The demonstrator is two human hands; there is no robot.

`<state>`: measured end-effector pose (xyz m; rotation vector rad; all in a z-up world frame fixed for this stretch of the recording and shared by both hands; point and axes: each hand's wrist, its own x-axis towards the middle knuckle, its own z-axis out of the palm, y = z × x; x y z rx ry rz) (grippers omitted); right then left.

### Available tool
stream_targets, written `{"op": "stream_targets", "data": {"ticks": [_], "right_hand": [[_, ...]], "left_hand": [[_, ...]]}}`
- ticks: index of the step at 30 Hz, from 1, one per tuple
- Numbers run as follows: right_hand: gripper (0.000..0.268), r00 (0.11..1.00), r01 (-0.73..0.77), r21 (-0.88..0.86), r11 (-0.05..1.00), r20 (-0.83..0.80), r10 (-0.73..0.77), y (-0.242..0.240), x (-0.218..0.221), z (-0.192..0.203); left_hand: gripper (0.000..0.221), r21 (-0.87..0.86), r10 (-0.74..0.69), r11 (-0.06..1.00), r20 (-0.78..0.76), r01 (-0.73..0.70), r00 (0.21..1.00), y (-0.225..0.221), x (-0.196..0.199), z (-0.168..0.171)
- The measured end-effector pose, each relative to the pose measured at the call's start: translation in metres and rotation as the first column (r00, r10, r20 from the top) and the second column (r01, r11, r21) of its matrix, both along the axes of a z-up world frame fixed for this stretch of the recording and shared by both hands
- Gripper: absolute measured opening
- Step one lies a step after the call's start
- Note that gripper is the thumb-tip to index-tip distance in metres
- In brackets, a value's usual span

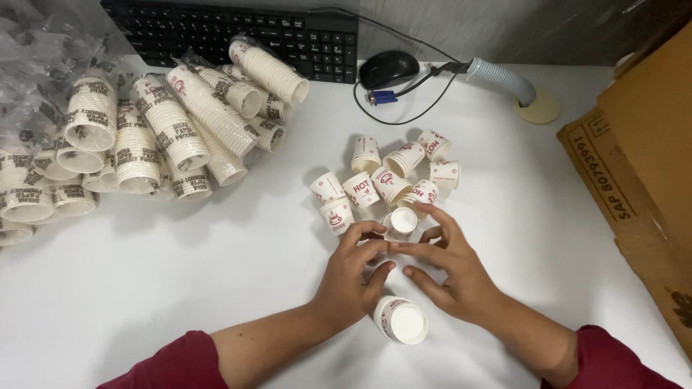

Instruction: The person stacks small paper cups into columns and slides a plastic sleeve over a stack by hand.

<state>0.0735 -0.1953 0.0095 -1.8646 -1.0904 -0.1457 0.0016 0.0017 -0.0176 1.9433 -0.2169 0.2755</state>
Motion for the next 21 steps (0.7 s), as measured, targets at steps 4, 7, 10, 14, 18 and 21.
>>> {"op": "stream_targets", "data": {"ticks": [4,7,10,14,18,21], "right_hand": [[0.046,0.984,-0.022,-0.152,0.988,-0.177,-0.005,-0.002,0.002,-0.009],[0.040,0.943,-0.041,-0.117,0.992,-0.333,0.000,-0.009,0.006,-0.021],[0.042,0.914,-0.047,-0.012,0.999,-0.403,0.038,-0.010,0.008,-0.025],[0.049,0.912,-0.119,-0.154,0.981,-0.407,0.047,-0.003,0.006,-0.009],[0.046,0.908,-0.175,-0.083,0.981,-0.398,0.128,-0.006,0.006,-0.015],[0.045,0.905,-0.192,-0.041,0.981,-0.393,0.160,-0.008,0.006,-0.016]], "left_hand": [[0.032,-0.018,0.000,1.000,-0.013,0.000,1.000,0.001,0.002,0.009],[0.029,0.015,-0.038,0.999,-0.045,0.038,0.998,0.002,0.002,0.002],[0.026,0.118,-0.071,0.990,-0.038,0.075,0.997,0.002,0.003,-0.005],[0.034,0.230,-0.127,0.964,-0.033,0.132,0.991,0.003,0.005,-0.005],[0.043,0.283,-0.181,0.943,-0.002,0.174,0.984,0.003,0.006,0.001],[0.048,0.302,-0.190,0.936,0.001,0.180,0.982,0.003,0.006,0.004]]}}
